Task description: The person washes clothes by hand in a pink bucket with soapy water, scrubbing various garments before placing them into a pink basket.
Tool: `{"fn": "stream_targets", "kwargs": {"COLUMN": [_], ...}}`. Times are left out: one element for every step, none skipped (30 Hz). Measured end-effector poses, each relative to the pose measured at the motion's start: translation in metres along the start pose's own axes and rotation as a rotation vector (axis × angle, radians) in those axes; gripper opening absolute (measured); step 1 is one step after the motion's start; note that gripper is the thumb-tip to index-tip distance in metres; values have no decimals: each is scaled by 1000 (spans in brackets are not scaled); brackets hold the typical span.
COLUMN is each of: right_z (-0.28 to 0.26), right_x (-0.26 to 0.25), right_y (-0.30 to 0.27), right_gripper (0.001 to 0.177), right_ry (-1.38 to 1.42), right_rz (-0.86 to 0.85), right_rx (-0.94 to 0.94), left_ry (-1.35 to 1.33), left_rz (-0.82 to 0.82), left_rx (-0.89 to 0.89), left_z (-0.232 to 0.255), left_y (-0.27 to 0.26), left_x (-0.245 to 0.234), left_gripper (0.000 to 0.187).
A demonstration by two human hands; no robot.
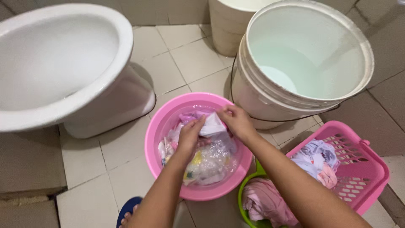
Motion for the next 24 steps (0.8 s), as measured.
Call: {"fn": "stream_targets", "kwargs": {"right_z": [7,14,19,22,23,23,21,19,19,20,22,26,33,40,49,57,64,67,68,65,62,62,63,65], "right_x": [-5,-9,-12,-12,-11,-7,-3,1,10,21,31,43,54,64,55,38,29,21,10,3,8,22,31,28], "right_y": [-2,-6,-10,-12,-13,-15,-16,-16,-19,-27,-33,-37,-40,-39,-32,-24,-20,-23,-29,-31,-32,-38,-43,-42], "right_gripper": [29,31,33,34,36,33,30,29,29,30,32,31,30,29,26,23,21,21,22,22,24,26,28,20], "right_ry": [-18,-36,-88,-141,-195,-147,-100,-54,31,114,198,270,342,421,353,287,222,317,413,507,562,618,674,631], "right_rz": [28,55,70,79,88,121,154,191,166,147,129,127,126,116,92,75,59,96,134,167,143,113,83,61], "right_rx": [10,26,26,25,25,71,117,161,236,313,390,388,386,379,377,380,383,387,390,385,403,427,451,395], "left_ry": [4,-70,-144,-223,-70,83,235,309,384,458,417,369,322,428,535,650,633,615,596,618,638,653,639,624], "left_rz": [60,58,56,58,62,68,75,163,252,335,369,409,449,498,546,585,507,420,333,356,374,393,375,367], "left_rx": [46,20,-6,-31,33,94,155,206,257,305,299,294,288,382,476,565,610,655,699,497,294,83,130,179], "left_z": [6,7,7,7,5,1,-3,-7,-10,-14,-13,-8,-5,-3,-3,-4,-8,-15,-16,-5,10,17,19,21], "left_y": [0,-1,-4,-5,-5,-6,-6,-4,-1,2,5,10,13,15,14,9,-2,-17,-32,-36,-37,-41,-44,-45], "left_x": [8,14,19,23,29,34,39,43,46,50,44,31,25,28,35,44,55,70,82,82,78,74,77,78], "left_gripper": [49,48,47,47,37,27,18,20,24,30,31,32,33,28,25,24,27,30,34,35,37,42,36,31]}}
Point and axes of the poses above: each hand's wrist, its own y-axis towards the middle knuckle, its own x-axis out of the palm, z = x × y, the point moved 1 cm from there along y, towards the middle knuckle, and after that the axes turned 13 degrees about -x, right-handed, at the moved point
